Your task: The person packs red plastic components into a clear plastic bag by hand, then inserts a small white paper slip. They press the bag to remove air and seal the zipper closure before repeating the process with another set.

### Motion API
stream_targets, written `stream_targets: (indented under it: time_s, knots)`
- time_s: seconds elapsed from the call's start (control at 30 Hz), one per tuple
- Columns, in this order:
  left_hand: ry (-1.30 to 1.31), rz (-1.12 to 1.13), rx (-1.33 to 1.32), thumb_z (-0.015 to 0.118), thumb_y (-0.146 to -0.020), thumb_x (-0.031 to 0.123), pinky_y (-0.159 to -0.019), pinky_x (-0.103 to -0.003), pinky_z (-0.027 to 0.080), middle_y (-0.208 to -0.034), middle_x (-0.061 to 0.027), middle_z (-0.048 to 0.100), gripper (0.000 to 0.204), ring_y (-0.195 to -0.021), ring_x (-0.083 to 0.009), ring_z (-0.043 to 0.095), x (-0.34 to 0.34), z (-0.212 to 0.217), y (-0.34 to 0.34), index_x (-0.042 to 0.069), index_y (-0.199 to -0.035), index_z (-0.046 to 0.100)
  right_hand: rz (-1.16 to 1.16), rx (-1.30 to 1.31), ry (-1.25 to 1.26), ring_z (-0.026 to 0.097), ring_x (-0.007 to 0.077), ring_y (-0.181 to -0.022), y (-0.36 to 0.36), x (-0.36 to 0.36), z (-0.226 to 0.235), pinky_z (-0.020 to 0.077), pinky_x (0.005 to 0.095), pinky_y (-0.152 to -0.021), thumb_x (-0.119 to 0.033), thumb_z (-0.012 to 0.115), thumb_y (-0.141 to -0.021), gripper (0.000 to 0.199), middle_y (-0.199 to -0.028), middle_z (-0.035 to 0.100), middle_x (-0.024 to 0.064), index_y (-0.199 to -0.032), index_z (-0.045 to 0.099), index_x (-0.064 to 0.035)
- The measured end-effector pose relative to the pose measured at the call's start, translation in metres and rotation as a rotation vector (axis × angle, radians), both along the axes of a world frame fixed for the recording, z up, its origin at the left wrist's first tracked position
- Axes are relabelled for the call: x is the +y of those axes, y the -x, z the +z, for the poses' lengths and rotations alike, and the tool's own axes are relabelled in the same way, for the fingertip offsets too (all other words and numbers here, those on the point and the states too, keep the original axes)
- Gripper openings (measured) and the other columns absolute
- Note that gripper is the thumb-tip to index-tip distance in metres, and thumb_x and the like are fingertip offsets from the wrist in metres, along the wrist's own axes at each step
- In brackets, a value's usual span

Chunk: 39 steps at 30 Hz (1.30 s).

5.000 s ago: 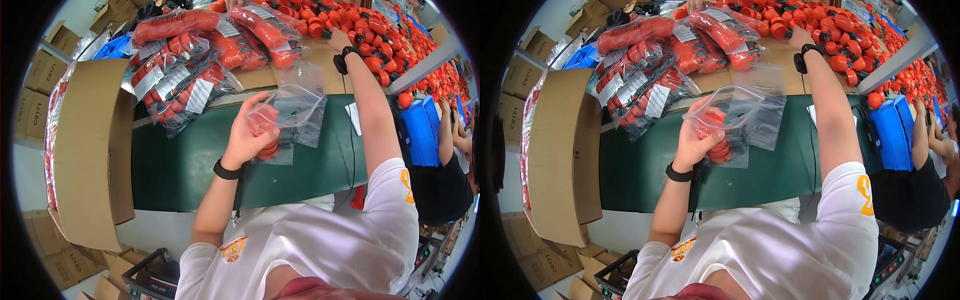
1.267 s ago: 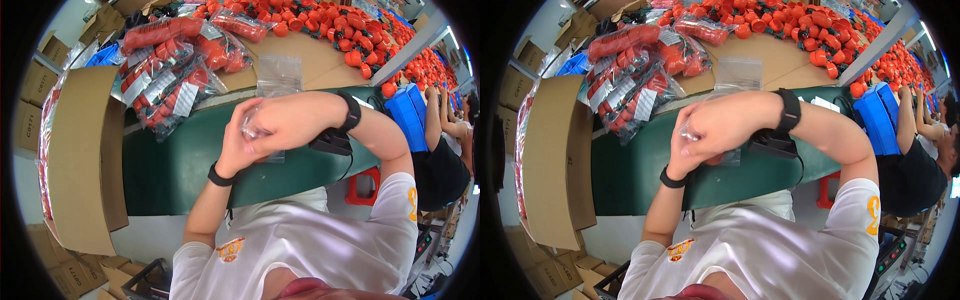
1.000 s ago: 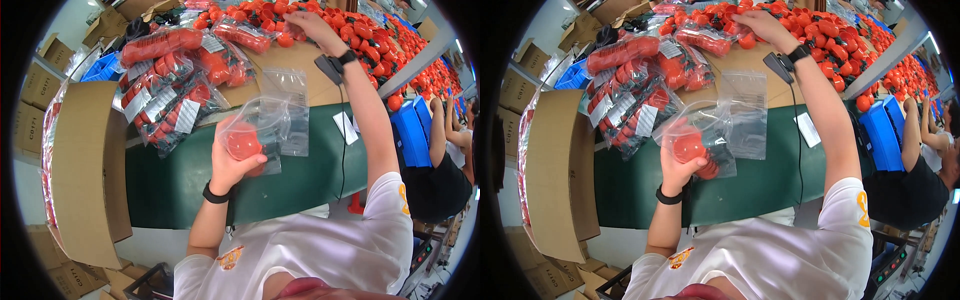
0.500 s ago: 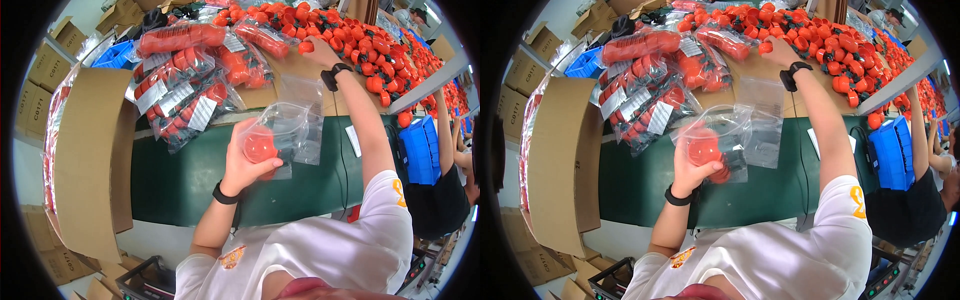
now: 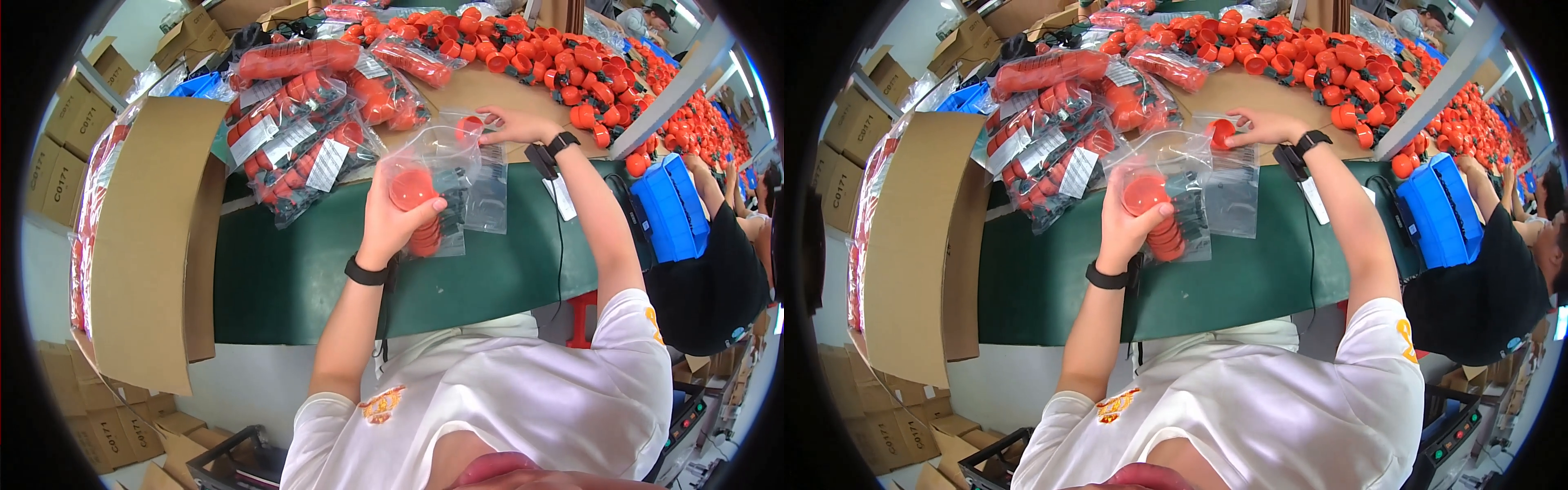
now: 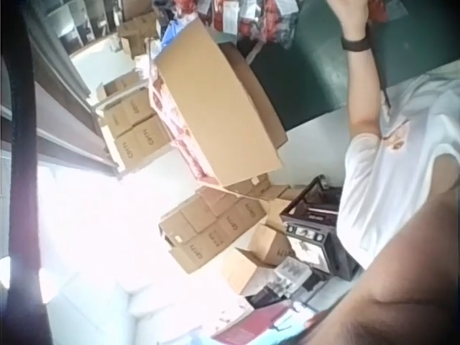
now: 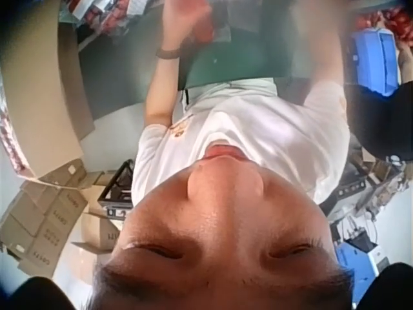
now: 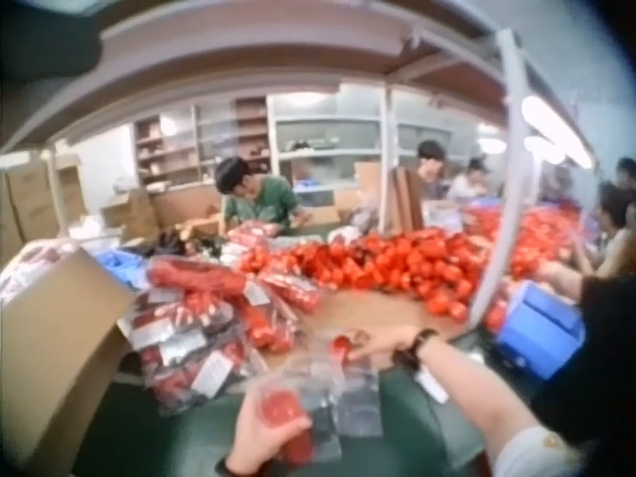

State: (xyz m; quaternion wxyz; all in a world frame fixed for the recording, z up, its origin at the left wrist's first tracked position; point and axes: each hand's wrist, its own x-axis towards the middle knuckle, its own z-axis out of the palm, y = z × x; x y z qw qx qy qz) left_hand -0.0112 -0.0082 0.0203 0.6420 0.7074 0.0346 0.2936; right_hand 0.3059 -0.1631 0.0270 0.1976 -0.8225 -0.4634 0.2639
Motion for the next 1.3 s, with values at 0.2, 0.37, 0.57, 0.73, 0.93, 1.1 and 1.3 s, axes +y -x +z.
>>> stream_targets:
  time_s: [0.2, 0.37, 0.57, 0.73, 0.93, 1.1, 1.3]
  knots:
    - [-0.012, -0.030, -0.032, 0.086, -0.075, 0.013, -0.099, -0.032, 0.046, -0.113, -0.0081, 0.065, 0.072, -0.107, -0.0163, 0.059, -0.005, -0.001, -0.001, 0.002, -0.134, 0.045, -0.043, -0.209, -0.229, 0.063, 0.0313, -0.109, 0.011, -0.012, -0.039, 0.0501, 0.0385, -0.094, -0.027, 0.083, -0.077, 0.060, -0.115, 0.066, 0.0189, -0.127, 0.057, -0.0062]
    - [-0.028, -0.009, -0.041, 0.086, -0.075, 0.012, -0.098, -0.032, 0.046, -0.113, -0.0074, 0.065, 0.071, -0.106, -0.0152, 0.059, -0.004, -0.001, -0.001, 0.004, -0.134, 0.046, -0.143, -0.273, -0.316, 0.066, 0.0275, -0.099, 0.019, -0.009, -0.041, 0.0516, 0.0375, -0.088, -0.020, 0.078, -0.081, 0.042, -0.105, 0.069, 0.0138, -0.117, 0.064, -0.0047]
    - [-0.004, 0.017, -0.025, 0.092, -0.069, 0.027, -0.094, -0.034, 0.050, -0.112, -0.0105, 0.066, 0.078, -0.104, -0.0189, 0.063, -0.003, 0.004, 0.006, 0.002, -0.129, 0.049, -0.138, -0.393, -0.624, 0.064, 0.0179, -0.092, 0.076, -0.034, 0.053, 0.0500, 0.0308, -0.082, -0.009, 0.072, -0.084, 0.030, -0.102, 0.069, 0.0078, -0.114, 0.068, -0.0062]
    - [-0.039, -0.044, 0.027, 0.091, -0.070, 0.024, -0.097, -0.034, 0.047, -0.115, -0.0080, 0.064, 0.076, -0.108, -0.0176, 0.060, -0.006, 0.015, 0.010, 0.002, -0.130, 0.049, 0.208, -0.538, -0.629, 0.061, 0.0250, -0.096, 0.147, -0.058, 0.176, 0.0475, 0.0344, -0.089, -0.005, 0.067, -0.082, 0.025, -0.100, 0.064, 0.0075, -0.107, 0.066, -0.0043]
    - [-0.156, -0.075, 0.017, 0.094, -0.065, 0.032, -0.095, -0.036, 0.051, -0.115, -0.0146, 0.067, 0.086, -0.106, -0.0237, 0.066, -0.007, 0.012, 0.005, 0.001, -0.132, 0.049, 0.516, -0.750, -0.373, 0.056, 0.0296, -0.097, 0.158, -0.033, 0.192, 0.0454, 0.0377, -0.091, -0.015, 0.069, -0.079, 0.024, -0.092, 0.061, 0.0100, -0.100, 0.066, -0.0036]
    - [-0.152, -0.079, -0.013, 0.095, -0.064, 0.033, -0.096, -0.037, 0.051, -0.118, -0.0160, 0.067, 0.087, -0.109, -0.0249, 0.066, -0.012, 0.016, 0.007, 0.000, -0.131, 0.049, 0.527, -0.491, -0.237, 0.056, 0.0240, -0.086, 0.164, -0.015, 0.190, 0.0459, 0.0360, -0.076, -0.021, 0.072, -0.079, 0.026, -0.087, 0.061, 0.0079, -0.099, 0.069, -0.0054]
    - [-0.080, -0.126, 0.018, 0.092, -0.068, 0.025, -0.101, -0.035, 0.047, -0.124, -0.0123, 0.063, 0.081, -0.115, -0.0192, 0.060, -0.007, 0.016, 0.010, 0.000, -0.133, 0.050, 0.395, -0.282, -0.132, 0.056, 0.0171, -0.079, 0.168, -0.007, 0.175, 0.0438, 0.0299, -0.071, -0.018, 0.078, -0.078, 0.027, -0.090, 0.068, 0.0037, -0.103, 0.076, -0.0093]
